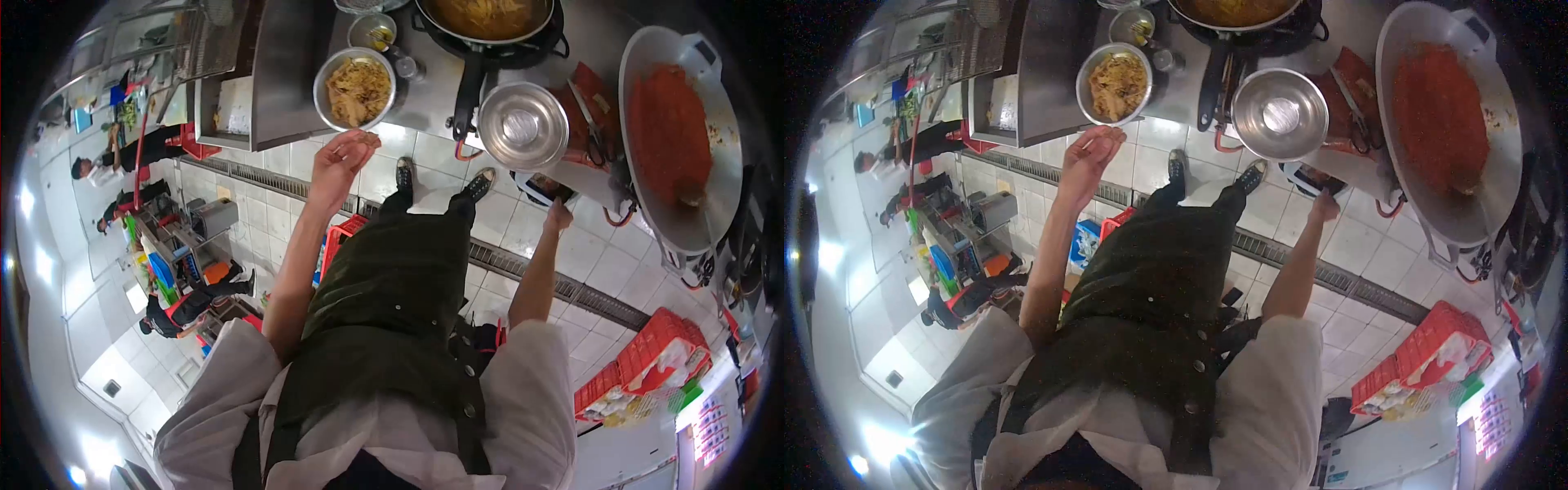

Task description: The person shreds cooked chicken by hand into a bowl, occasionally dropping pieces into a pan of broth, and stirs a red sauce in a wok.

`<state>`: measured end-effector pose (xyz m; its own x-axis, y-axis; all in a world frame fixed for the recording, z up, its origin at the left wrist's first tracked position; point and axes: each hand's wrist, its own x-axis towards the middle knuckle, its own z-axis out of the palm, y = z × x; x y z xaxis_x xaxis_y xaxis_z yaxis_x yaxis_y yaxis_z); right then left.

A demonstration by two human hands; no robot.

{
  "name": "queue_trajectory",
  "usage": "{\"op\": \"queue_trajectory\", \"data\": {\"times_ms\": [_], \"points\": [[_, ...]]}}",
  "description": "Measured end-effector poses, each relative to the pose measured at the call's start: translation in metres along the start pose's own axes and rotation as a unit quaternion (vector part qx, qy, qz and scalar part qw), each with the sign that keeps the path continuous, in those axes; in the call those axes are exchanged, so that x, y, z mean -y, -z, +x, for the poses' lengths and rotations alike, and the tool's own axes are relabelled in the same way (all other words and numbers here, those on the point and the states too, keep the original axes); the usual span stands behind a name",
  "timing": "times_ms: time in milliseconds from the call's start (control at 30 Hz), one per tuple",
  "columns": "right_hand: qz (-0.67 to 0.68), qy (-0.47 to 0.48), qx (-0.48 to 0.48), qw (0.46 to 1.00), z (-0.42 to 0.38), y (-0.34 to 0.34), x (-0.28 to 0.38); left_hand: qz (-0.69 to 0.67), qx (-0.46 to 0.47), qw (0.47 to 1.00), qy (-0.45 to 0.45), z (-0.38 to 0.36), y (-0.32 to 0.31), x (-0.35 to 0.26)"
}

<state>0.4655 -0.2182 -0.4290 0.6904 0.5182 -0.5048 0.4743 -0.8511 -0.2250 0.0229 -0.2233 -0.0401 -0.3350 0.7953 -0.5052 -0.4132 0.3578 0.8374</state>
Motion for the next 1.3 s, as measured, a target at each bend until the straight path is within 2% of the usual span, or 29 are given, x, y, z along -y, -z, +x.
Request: {"op": "queue_trajectory", "data": {"times_ms": [33, 100, 133, 167, 200, 233, 300, 333, 400, 467, 567, 633, 667, 800, 867, 900, 967, 1000, 1067, 1100, 1133, 1200, 1233, 1300], "points": [[-0.052, 0.043, -0.018, 0.998, -0.017, 0.015, 0.003, -0.006, 0.002, 1.0, 0.001, -0.001, 0.001, -0.002], [0.002, 0.144, -0.089, 0.986, -0.031, 0.006, -0.019, -0.019, 0.001, 1.0, -0.008, -0.007, -0.005, -0.01], [0.134, 0.255, -0.08, 0.954, -0.045, 0.002, -0.034, -0.014, 0.01, 1.0, -0.015, -0.007, -0.005, -0.014], [0.343, 0.292, -0.046, 0.892, -0.082, 0.009, -0.016, -0.009, 0.017, 1.0, -0.02, -0.009, -0.002, -0.015], [0.428, 0.262, 0.091, 0.86, -0.125, 0.031, 0.004, -0.004, 0.025, 0.999, -0.024, -0.011, -0.001, -0.017], [0.374, 0.131, 0.2, 0.896, -0.187, 0.08, 0.061, -0.008, 0.018, 0.999, -0.032, -0.014, -0.003, -0.02], [0.365, 0.149, 0.383, 0.835, -0.268, 0.115, 0.122, 0.029, 0.028, 0.998, -0.041, -0.013, 0.003, -0.02], [0.352, 0.211, 0.427, 0.806, -0.306, 0.134, 0.153, 0.048, 0.033, 0.997, -0.045, -0.012, 0.006, -0.021], [0.454, 0.346, 0.437, 0.695, -0.374, 0.169, 0.219, 0.078, 0.033, 0.995, -0.052, -0.018, 0.002, -0.033], [0.488, 0.328, 0.466, 0.661, -0.416, 0.185, 0.266, 0.104, 0.055, 0.99, -0.08, -0.014, 0.009, -0.036], [0.445, 0.461, 0.48, 0.6, -0.417, 0.137, 0.29, 0.088, 0.053, 0.993, -0.054, -0.005, 0.035, -0.045], [0.378, 0.513, 0.43, 0.64, -0.424, 0.135, 0.303, 0.089, 0.046, 0.995, -0.019, -0.002, 0.046, -0.064], [0.342, 0.535, 0.403, 0.659, -0.429, 0.134, 0.309, 0.095, 0.052, 0.994, -0.03, 0.005, 0.054, -0.064], [0.306, 0.499, 0.341, 0.736, -0.449, 0.103, 0.334, 0.07, 0.084, 0.992, -0.063, 0.033, 0.081, -0.066], [0.352, 0.451, 0.343, 0.745, -0.444, 0.079, 0.347, 0.043, 0.114, 0.991, -0.058, 0.053, 0.102, -0.067], [0.374, 0.427, 0.345, 0.748, -0.447, 0.076, 0.357, 0.022, 0.101, 0.993, -0.05, 0.059, 0.109, -0.069], [0.36, 0.429, 0.353, 0.75, -0.453, 0.071, 0.369, -0.019, 0.076, 0.996, -0.036, 0.075, 0.121, -0.073], [0.353, 0.428, 0.356, 0.751, -0.456, 0.07, 0.376, 0.006, 0.079, 0.996, -0.049, 0.081, 0.123, -0.082], [0.273, 0.468, 0.327, 0.774, -0.454, 0.059, 0.381, 0.057, 0.087, 0.992, -0.067, 0.088, 0.122, -0.094], [0.26, 0.482, 0.312, 0.776, -0.457, 0.057, 0.387, -0.001, 0.088, 0.995, -0.04, 0.088, 0.114, -0.107], [0.247, 0.497, 0.297, 0.777, -0.459, 0.057, 0.393, 0.012, 0.106, 0.993, -0.048, 0.093, 0.112, -0.111], [0.351, 0.402, 0.361, 0.764, -0.469, 0.065, 0.402, 0.041, 0.143, 0.987, -0.066, 0.104, 0.106, -0.12], [0.402, 0.351, 0.39, 0.751, -0.474, 0.074, 0.409, 0.084, 0.132, 0.985, -0.071, 0.106, 0.098, -0.129], [0.494, 0.252, 0.448, 0.701, -0.473, 0.092, 0.423, 0.144, 0.148, 0.971, -0.119, 0.12, 0.084, -0.139]]}}
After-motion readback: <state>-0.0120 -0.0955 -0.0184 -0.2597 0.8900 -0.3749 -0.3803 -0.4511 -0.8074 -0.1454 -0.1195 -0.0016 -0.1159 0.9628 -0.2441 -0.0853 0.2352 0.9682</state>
